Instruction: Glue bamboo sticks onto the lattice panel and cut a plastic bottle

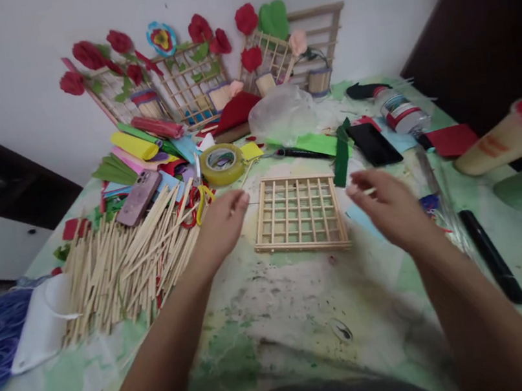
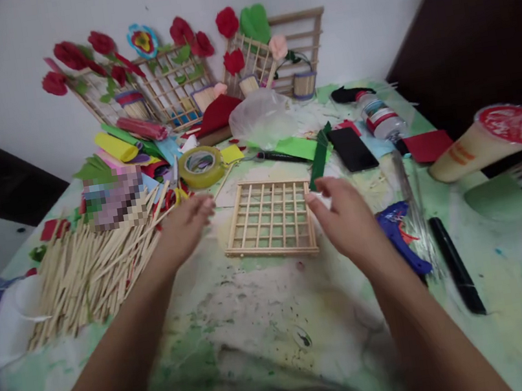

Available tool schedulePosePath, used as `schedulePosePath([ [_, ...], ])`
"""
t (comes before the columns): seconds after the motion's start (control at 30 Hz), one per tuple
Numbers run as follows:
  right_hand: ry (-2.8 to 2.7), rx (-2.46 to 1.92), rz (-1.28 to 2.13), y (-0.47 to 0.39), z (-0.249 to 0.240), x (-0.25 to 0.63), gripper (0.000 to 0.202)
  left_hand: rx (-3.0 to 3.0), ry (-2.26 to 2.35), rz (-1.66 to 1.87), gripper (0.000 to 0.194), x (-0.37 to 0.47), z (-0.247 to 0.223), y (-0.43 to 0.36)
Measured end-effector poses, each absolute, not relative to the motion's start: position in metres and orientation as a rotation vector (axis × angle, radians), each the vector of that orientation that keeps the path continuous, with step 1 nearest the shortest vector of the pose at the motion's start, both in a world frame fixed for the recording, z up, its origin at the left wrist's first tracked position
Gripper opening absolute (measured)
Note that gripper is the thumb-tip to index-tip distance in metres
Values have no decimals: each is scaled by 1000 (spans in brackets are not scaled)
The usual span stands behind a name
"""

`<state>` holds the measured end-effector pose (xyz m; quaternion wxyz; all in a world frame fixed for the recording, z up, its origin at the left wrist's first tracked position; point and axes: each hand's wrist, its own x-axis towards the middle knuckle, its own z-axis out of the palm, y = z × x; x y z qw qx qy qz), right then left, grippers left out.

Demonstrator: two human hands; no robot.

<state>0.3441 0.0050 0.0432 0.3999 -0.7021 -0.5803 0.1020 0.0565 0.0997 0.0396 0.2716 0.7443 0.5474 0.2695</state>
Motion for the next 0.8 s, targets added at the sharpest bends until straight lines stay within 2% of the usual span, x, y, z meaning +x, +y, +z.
schedulePosePath([
  [0.1,-1516,-1988,357,11,13,340,21,2067,1506,548,28,71,17,97],
  [0.2,-1488,-1975,377,12,-13,333,15,1778,1435,666,15,81,-1,93],
  [0.27,-1441,-1935,356,10,-22,328,23,1551,1342,756,12,85,-6,89],
  [0.53,-1199,-1582,472,7,-29,309,38,1042,1122,889,30,91,11,55],
  [0.67,-1110,-1404,478,3,-28,303,34,737,816,849,45,90,15,43],
  [0.8,-1016,-1296,523,3,-28,302,39,769,710,876,40,90,11,40],
])
